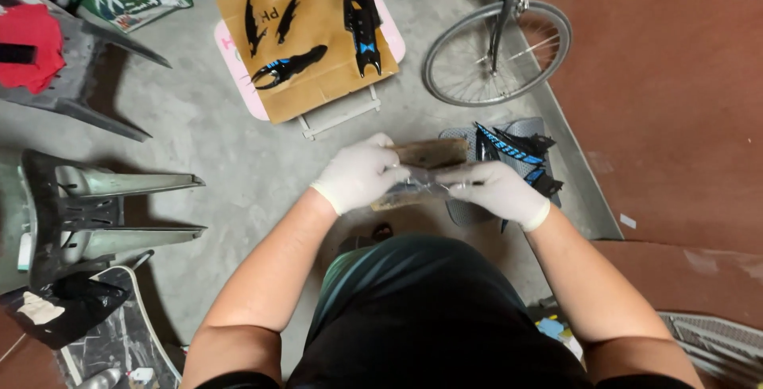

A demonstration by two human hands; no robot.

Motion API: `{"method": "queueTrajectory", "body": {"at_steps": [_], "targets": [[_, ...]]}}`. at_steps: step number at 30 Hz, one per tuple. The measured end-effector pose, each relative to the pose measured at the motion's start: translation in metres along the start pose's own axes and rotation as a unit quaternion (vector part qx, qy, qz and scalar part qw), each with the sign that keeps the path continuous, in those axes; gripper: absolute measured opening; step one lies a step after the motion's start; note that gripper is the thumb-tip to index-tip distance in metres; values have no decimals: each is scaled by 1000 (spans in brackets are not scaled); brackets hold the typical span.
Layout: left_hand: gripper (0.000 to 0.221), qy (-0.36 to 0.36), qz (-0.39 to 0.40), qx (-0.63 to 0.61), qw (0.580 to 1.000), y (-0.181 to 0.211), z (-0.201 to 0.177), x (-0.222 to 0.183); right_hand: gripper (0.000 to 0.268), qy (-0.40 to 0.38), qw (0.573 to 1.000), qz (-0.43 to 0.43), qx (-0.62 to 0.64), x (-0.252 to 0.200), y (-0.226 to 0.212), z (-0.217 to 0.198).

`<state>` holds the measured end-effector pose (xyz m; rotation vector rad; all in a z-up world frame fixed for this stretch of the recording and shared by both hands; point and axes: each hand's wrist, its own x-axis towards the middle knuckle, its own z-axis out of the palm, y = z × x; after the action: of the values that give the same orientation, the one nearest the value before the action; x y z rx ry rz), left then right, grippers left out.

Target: Applying a mesh stencil to a plastic part to create a patterned finish, likely for a motorcycle.

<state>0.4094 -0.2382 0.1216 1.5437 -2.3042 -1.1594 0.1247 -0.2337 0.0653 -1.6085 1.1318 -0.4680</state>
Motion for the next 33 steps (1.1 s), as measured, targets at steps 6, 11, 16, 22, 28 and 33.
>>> {"method": "queueTrajectory", "body": {"at_steps": [6,11,16,22,28,33], "targets": [[26,30,35,-47,998,-7,-1,17,22,123,988,-82,-41,2,-11,0],[21,32,85,-80,993,-2,-5,26,17,196,973,-91,-80,-12,13,-10],[22,36,110,-126,985,3,3,34,23,253,961,-102,-53,-27,-28,-22],[18,47,136,-235,961,-2,32,50,16,275,951,-139,0,-41,-66,-58],[13,96,190,-284,935,-2,52,62,17,284,940,-168,-83,-52,-97,-87],[10,145,205,-305,919,2,64,66,9,279,924,-229,-124,-59,-109,-108]]}}
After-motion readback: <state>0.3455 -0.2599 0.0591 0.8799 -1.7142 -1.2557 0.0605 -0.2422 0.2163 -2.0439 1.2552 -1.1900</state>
